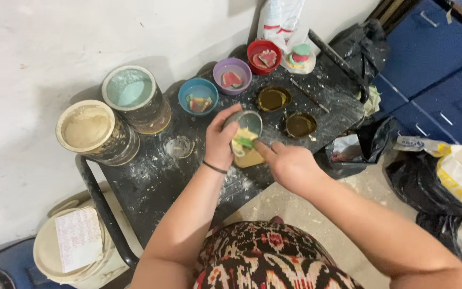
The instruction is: The person scoops a white powder from a large container into a small bowl using a green spoon. They then add a small amount of a colorful substance from another bowl and mix the contents thoroughly. The person repeats the process of adding more white powder and mixing until the desired consistency is reached.
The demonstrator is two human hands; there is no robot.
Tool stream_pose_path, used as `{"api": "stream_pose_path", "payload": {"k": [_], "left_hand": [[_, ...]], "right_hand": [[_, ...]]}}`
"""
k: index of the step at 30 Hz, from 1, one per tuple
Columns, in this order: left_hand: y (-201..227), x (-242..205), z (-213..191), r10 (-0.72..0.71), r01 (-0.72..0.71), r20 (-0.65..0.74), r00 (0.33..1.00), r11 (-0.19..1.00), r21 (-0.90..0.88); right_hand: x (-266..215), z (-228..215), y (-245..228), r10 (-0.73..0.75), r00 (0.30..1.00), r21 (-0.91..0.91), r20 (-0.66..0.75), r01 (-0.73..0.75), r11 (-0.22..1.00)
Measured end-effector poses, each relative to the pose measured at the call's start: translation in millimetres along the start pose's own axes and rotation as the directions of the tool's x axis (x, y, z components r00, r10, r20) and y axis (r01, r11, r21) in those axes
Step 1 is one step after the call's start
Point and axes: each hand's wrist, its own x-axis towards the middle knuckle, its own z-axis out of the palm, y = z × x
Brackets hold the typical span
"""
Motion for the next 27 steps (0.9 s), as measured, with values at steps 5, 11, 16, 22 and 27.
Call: {"api": "stream_pose_path", "payload": {"k": [5,11,16,22,27], "left_hand": [[-6,4,-2,0.08,-0.081,0.032,0.996,0.997,0.008],[0,14,3,0.173,-0.177,0.049,0.984,0.98,0.087],[-13,12,4,0.239,-0.239,0.0,0.971,0.971,-0.026],[-1,9,5,0.267,-0.257,0.019,0.963,0.941,-0.222],[-5,16,-18,0.286,-0.281,-0.169,0.943,0.958,0.053]], "right_hand": [[5,2,24,0.031,0.997,-0.012,-0.069,-0.032,0.999],[7,31,60,0.076,0.979,-0.219,-0.189,-0.118,0.969],[-6,71,-14,0.413,0.903,0.215,0.122,-0.43,0.877],[-11,57,-56,0.475,0.707,0.681,0.525,-0.683,0.264],[3,11,-43,0.388,0.715,0.813,0.581,-0.493,-0.31]]}}
